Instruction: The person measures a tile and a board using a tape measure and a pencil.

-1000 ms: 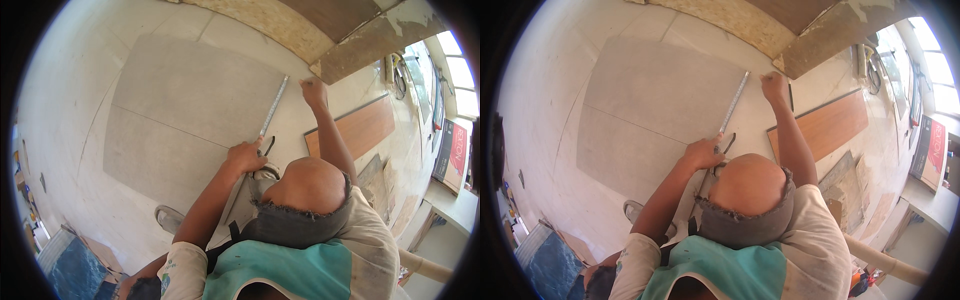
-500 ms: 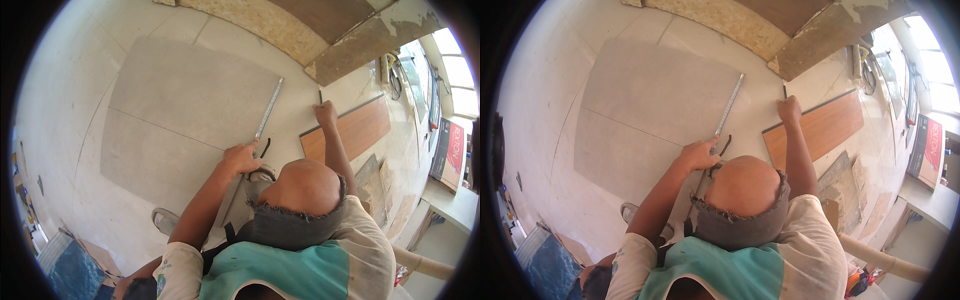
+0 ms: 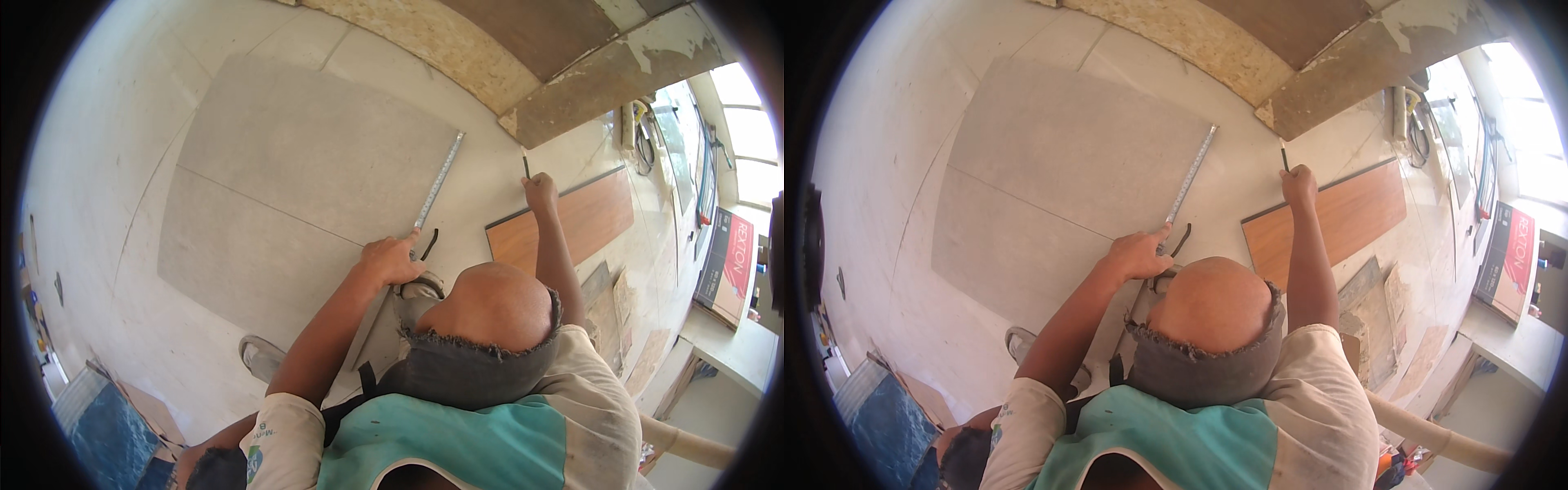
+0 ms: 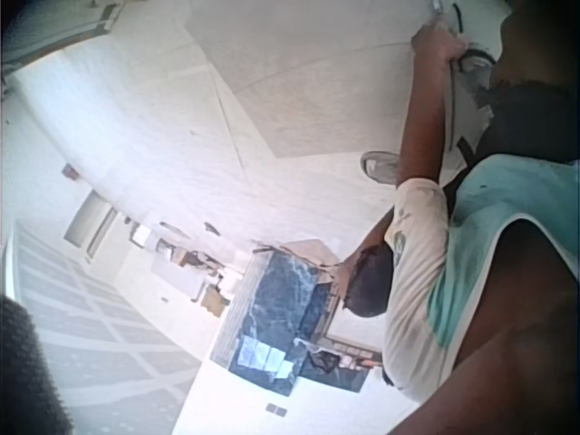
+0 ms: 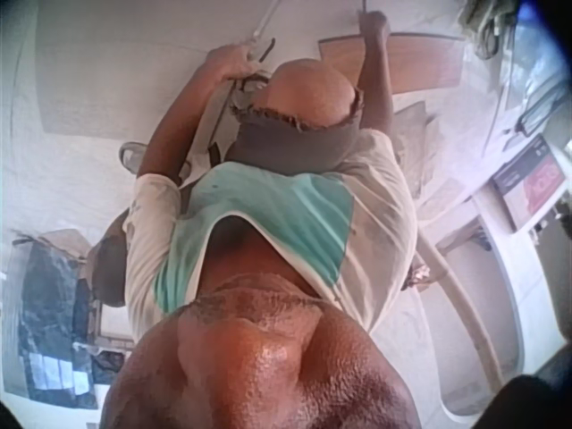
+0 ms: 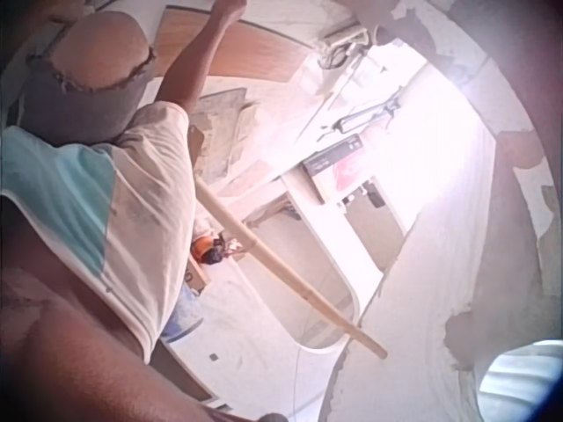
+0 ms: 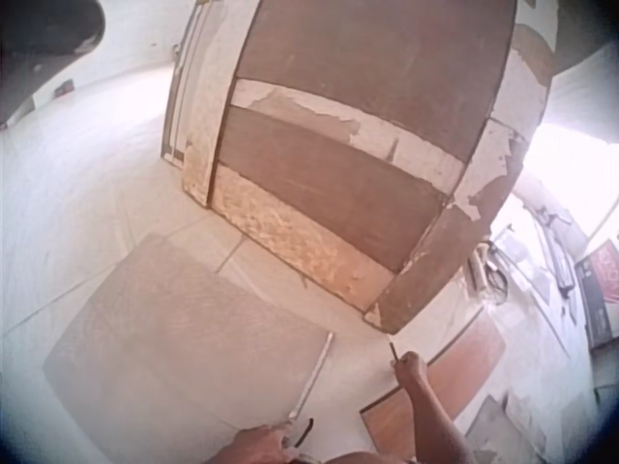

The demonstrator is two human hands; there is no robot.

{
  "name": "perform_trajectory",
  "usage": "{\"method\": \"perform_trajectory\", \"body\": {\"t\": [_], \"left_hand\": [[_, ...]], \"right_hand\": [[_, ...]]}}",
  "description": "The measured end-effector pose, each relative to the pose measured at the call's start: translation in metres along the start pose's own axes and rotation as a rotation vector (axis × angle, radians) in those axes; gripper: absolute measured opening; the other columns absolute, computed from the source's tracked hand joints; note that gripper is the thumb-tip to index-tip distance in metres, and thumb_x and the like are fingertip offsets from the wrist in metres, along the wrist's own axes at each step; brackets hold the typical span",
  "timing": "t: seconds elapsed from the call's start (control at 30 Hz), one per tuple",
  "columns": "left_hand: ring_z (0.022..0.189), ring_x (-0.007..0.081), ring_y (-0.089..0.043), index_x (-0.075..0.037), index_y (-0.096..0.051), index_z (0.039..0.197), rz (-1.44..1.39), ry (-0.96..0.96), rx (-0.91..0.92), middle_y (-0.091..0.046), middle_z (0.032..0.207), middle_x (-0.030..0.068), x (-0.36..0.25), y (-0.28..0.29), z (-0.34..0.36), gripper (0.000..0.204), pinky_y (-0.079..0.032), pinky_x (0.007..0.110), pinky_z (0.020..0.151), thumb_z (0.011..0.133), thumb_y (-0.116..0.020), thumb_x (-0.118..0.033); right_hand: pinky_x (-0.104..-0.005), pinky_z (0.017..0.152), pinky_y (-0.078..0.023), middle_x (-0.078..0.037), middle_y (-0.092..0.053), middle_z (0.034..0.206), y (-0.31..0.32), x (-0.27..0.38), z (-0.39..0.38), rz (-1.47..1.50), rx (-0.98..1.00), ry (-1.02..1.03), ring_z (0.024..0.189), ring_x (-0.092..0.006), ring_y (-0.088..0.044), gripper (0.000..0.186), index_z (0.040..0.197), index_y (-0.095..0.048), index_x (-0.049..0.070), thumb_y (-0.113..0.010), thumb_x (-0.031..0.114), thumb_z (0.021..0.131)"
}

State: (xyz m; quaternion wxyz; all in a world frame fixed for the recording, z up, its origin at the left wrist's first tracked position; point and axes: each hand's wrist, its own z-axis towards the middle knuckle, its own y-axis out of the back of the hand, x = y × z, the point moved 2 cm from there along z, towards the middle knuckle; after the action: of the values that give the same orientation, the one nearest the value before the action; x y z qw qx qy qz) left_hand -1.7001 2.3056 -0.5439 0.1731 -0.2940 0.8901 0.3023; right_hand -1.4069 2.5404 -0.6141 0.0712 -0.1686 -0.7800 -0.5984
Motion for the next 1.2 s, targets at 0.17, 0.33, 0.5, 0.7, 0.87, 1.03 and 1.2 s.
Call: {"method": "perform_trajectory", "body": {"t": [0.17,0.33,0.5,0.7,0.87,1.03,1.2], "left_hand": [[0.11,0.0324,-0.06,-0.015,-0.034,0.148,0.019,0.0,0.005,-0.063,0.117,0.0178,0.002,-0.001,0.003,0.076,-0.046,0.041,0.096,0.077,-0.056,-0.035],[0.109,0.0323,-0.06,-0.015,-0.032,0.149,0.038,0.012,0.029,-0.063,0.117,0.018,0.002,-0.001,0.003,0.077,-0.046,0.04,0.096,0.078,-0.056,-0.037],[0.108,0.0321,-0.06,-0.016,-0.029,0.15,0.068,0.008,0.04,-0.062,0.117,0.0184,0.001,-0.002,0.004,0.079,-0.046,0.04,0.095,0.079,-0.056,-0.039],[0.107,0.032,-0.06,-0.017,-0.029,0.15,0.082,-0.006,0.018,-0.063,0.114,0.0193,0.0,-0.006,0.005,0.079,-0.047,0.04,0.092,0.079,-0.055,-0.04],[0.106,0.032,-0.06,-0.017,-0.03,0.15,0.087,-0.007,0.012,-0.063,0.113,0.0189,0.005,-0.009,0.006,0.078,-0.047,0.04,0.092,0.079,-0.054,-0.04],[0.11,0.0293,-0.06,-0.015,-0.026,0.151,0.096,-0.011,0.042,-0.063,0.118,0.0166,0.003,-0.006,0.006,0.082,-0.046,0.039,0.094,0.078,-0.053,-0.042],[0.109,0.03,-0.061,-0.016,-0.027,0.151,0.063,-0.017,0.034,-0.064,0.116,0.0169,0.005,-0.006,0.005,0.082,-0.046,0.04,0.094,0.078,-0.053,-0.042]], "right_hand": [[-0.044,0.079,-0.047,-0.019,-0.066,0.082,0.015,0.027,-0.031,-0.058,-0.042,0.066,0.084,-0.0363,-0.063,0.023,0.091,-0.063,0.0,-0.07,0.021,0.083],[-0.0341,0.062,-0.051,-0.01,-0.063,0.072,0.02,0.061,-0.04,0.488,0.124,0.09,0.067,-0.0204,-0.061,0.025,0.093,-0.064,-0.003,-0.07,0.019,0.085],[-0.0242,0.051,-0.048,-0.004,-0.059,0.068,0.023,0.115,-0.045,0.814,0.244,0.142,0.059,-0.0083,-0.055,0.023,0.089,-0.066,-0.003,-0.07,0.018,0.086],[-0.0265,0.055,-0.048,-0.005,-0.062,0.071,-0.003,0.146,-0.02,0.761,0.359,0.245,0.06,-0.0105,-0.056,0.026,0.089,-0.067,-0.002,-0.07,0.023,0.085],[-0.0343,0.067,-0.049,-0.012,-0.065,0.079,-0.007,0.167,-0.005,0.343,0.289,0.553,0.07,-0.0204,-0.061,0.039,0.09,-0.067,-0.001,-0.071,0.036,0.081],[-0.0375,0.076,-0.048,-0.016,-0.067,0.088,-0.012,0.175,0.006,0.177,0.294,0.672,0.082,-0.028,-0.063,0.042,0.092,-0.068,0.0,-0.071,0.04,0.079],[-0.0379,0.077,-0.049,-0.017,-0.068,0.089,-0.007,0.188,0.006,0.03,0.395,0.642,0.085,-0.0296,-0.064,0.043,0.094,-0.068,0.0,-0.072,0.04,0.078]]}}
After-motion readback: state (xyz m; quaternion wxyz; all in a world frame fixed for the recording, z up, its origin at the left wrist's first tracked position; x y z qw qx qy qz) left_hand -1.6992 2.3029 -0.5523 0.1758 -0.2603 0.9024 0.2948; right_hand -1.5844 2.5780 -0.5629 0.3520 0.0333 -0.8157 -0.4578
